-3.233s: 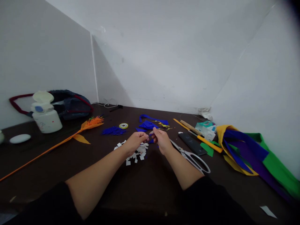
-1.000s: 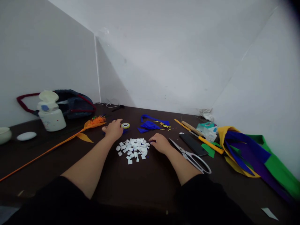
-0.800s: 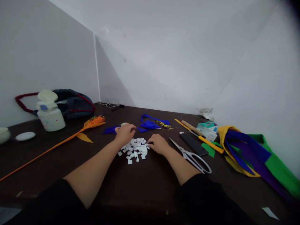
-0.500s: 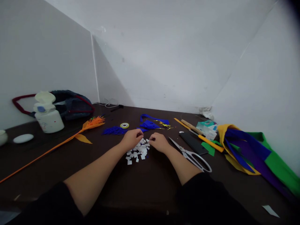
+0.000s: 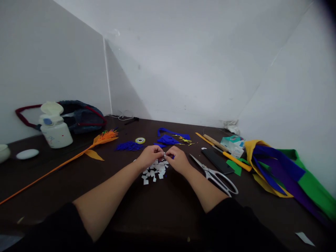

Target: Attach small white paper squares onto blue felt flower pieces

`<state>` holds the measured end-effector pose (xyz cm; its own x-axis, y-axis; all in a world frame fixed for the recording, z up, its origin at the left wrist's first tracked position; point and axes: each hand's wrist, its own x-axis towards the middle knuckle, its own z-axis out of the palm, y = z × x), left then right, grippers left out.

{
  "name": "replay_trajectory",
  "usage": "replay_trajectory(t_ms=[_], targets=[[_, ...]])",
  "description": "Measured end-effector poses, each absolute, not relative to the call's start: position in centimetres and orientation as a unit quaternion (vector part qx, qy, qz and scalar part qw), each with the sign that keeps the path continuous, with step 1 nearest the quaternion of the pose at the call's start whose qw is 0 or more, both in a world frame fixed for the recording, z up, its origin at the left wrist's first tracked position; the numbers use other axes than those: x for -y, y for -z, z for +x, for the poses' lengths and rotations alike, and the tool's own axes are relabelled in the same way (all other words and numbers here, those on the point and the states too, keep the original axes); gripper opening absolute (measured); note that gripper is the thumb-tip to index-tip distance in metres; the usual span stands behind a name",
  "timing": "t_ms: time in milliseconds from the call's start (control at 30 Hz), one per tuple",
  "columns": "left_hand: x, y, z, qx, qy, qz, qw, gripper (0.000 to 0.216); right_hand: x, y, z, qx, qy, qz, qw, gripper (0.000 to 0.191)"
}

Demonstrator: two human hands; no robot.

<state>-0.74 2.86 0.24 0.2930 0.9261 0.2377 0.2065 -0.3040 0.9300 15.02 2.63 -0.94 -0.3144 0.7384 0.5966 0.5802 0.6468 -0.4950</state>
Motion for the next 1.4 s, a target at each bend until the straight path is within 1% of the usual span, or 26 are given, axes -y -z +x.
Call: replay_trajectory(t_ms=[100,333,433,533,667,800,867,933,1033,1100,1200,1267,1333,1400], targets=[[-2.9,-0.2,-0.9,-0.418,-0.427,0.696,0.398,0.013,-2.6,0.9,15.0,0.796,-0.126,-0.408,0.429,0.007],[-3.0,-0.1,-1.0,-0.404,-0.409,0.749,0.329,0.015,-2.8,1.0,15.3,0.733,-0.238,-0.444,0.457,0.019],[-2.9,-0.1,-1.0,-0.419,-0.400,0.751,0.317,0.014,-2.9,1.1,15.3,0.715,-0.278,-0.440,0.467,0.020],[-2.8,-0.2,-1.0,-0.423,-0.416,0.735,0.327,0.013,-2.9,1.1,15.2,0.712,-0.307,-0.429,0.464,0.018],[-2.8,-0.2,-1.0,-0.412,-0.438,0.716,0.355,0.017,-2.8,0.9,15.2,0.722,-0.294,-0.424,0.460,0.017],[-2.8,0.0,-0.9,-0.416,-0.436,0.712,0.361,0.023,-2.7,0.6,15.2,0.751,-0.221,-0.427,0.452,0.015],[-2.8,0.0,-0.9,-0.417,-0.433,0.715,0.355,0.022,-2.7,0.5,15.2,0.758,-0.197,-0.434,0.445,0.014],[-2.8,0.0,-0.9,-0.420,-0.430,0.720,0.347,0.019,-2.7,0.5,15.1,0.758,-0.194,-0.440,0.440,0.014],[-3.0,0.0,-1.1,-0.432,-0.414,0.728,0.336,0.015,-2.9,0.7,15.3,0.739,-0.221,-0.446,0.453,0.014],[-3.2,0.1,-1.3,-0.449,-0.388,0.746,0.301,0.013,-3.2,0.9,15.4,0.716,-0.256,-0.449,0.468,0.013],[-3.7,0.2,-1.6,-0.475,-0.363,0.775,0.206,0.008,-3.6,1.3,15.5,0.689,-0.321,-0.440,0.478,0.012],[-3.7,0.1,-1.7,-0.476,-0.370,0.784,0.150,0.010,-3.6,1.4,15.5,0.678,-0.352,-0.428,0.483,0.011],[-3.4,-0.1,-1.5,-0.454,-0.383,0.796,0.118,0.015,-3.6,1.4,15.4,0.671,-0.366,-0.420,0.490,0.011],[-2.9,-0.4,-1.3,-0.418,-0.386,0.815,0.106,0.013,-3.4,1.2,15.3,0.669,-0.370,-0.415,0.494,0.011]])
